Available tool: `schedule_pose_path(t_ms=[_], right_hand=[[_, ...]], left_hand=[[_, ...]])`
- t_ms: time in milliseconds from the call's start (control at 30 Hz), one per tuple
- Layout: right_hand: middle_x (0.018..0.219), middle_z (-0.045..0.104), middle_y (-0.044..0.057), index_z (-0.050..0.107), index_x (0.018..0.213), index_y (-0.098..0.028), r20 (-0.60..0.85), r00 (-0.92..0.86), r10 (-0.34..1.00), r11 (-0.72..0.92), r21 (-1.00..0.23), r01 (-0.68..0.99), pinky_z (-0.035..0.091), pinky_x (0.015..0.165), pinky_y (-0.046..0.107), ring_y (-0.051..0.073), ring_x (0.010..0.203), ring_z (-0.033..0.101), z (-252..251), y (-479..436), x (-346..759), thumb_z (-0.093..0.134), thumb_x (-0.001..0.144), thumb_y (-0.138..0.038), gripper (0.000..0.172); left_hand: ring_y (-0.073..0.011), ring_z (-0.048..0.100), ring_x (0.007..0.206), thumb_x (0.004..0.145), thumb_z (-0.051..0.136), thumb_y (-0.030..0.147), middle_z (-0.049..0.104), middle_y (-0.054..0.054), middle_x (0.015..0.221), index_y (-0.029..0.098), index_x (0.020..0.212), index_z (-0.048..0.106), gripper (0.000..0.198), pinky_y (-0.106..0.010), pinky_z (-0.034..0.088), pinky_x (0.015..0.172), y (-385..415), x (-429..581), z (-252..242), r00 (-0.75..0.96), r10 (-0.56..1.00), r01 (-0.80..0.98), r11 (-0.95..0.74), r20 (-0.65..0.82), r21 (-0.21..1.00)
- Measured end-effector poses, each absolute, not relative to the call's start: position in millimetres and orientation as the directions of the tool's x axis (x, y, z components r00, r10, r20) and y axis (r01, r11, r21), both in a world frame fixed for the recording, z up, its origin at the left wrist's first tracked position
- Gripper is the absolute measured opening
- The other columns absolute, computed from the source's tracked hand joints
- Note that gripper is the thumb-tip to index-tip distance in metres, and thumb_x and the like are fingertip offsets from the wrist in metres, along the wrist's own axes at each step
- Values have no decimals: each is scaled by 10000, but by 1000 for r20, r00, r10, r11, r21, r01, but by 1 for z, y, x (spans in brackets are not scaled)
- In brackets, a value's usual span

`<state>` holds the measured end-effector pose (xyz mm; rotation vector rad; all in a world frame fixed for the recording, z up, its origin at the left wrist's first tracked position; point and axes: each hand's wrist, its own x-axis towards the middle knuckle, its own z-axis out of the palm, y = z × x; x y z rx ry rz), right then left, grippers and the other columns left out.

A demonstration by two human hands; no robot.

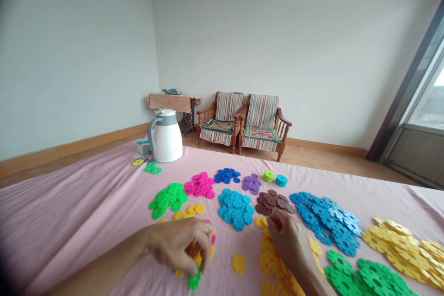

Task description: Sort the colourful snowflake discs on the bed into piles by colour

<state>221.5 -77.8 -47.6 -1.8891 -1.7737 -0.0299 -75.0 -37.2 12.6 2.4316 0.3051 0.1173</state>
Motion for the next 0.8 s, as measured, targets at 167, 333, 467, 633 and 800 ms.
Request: schedule_pose_path(t_ms=[167,333,467,633,800], right_hand=[[566,569,-15,540,612,-212,387,126,913,23,-358,933,340,508,239,146,556,526,-50,-77,222,409,796,-302,243],[565,559,-21,512,603,-214,376,93,922,46,-346,937,332,511,241,143,552,519,-51,-76,223,412,794,-286,227],[570,560,-13,518,609,-211,385,96,918,51,-355,933,336,518,246,148,561,521,-52,-75,223,408,798,-284,230],[568,566,-11,527,616,-212,370,98,924,45,-358,932,341,518,247,151,558,522,-52,-76,222,402,801,-279,233],[566,573,-14,514,600,-211,381,100,919,50,-364,930,347,522,240,146,558,528,-50,-77,221,404,795,-264,230]], left_hand=[[-116,542,664,649,592,124,597,20,711,166,753,633,120,-187,424,593,-21,-90,22,858,513,367,-598,-11,712],[-122,551,621,659,499,97,610,16,661,156,724,603,137,-195,393,565,13,-123,20,487,858,724,-501,164,474],[-148,556,677,647,484,59,614,-8,682,161,691,592,155,-229,396,632,26,-142,20,339,908,840,-410,246,355],[-137,547,699,643,555,114,618,8,744,171,693,617,98,-209,405,637,12,-136,28,598,796,693,-572,91,439],[-107,493,572,555,715,205,569,41,665,172,681,594,178,-175,328,472,-7,-120,26,807,563,566,-653,-179,503]])
